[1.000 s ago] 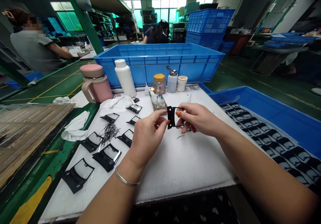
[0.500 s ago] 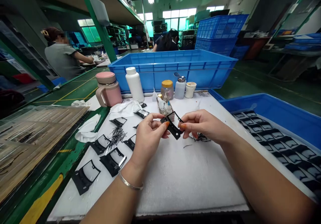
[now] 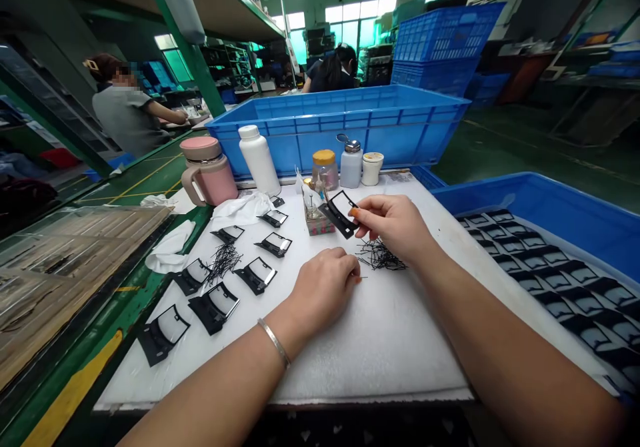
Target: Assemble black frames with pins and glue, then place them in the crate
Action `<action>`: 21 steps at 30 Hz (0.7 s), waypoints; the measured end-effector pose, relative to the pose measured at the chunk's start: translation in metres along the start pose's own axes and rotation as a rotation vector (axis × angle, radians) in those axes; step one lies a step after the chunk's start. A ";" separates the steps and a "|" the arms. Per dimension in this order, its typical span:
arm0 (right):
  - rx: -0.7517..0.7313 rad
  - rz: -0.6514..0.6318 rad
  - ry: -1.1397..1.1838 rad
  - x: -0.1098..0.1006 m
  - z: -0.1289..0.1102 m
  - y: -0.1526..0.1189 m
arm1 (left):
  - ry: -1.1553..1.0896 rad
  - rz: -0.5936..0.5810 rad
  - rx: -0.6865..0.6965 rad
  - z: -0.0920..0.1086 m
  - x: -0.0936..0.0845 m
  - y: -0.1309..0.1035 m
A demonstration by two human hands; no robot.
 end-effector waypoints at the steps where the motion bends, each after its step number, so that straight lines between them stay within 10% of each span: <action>1: 0.002 -0.011 -0.027 0.003 0.000 0.000 | 0.015 0.000 0.014 0.002 0.002 0.000; 6: 0.023 -0.046 -0.083 0.008 0.004 0.001 | -0.089 0.065 0.117 0.008 -0.009 -0.003; 14: 0.074 -0.178 -0.126 0.019 0.009 -0.002 | -1.000 0.330 -0.042 -0.031 -0.067 -0.016; 21: 0.071 -0.281 -0.149 0.032 0.000 -0.010 | -1.158 0.328 -0.117 -0.046 -0.068 -0.017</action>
Point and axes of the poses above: each hand's wrist, its own y-axis towards the middle knuckle, its own x-axis out of the palm, z = x × y, the point moved 8 cm from there along y, towards the middle knuckle, and after that the axes turned 2 degrees about -z, right-handed, at the moved point
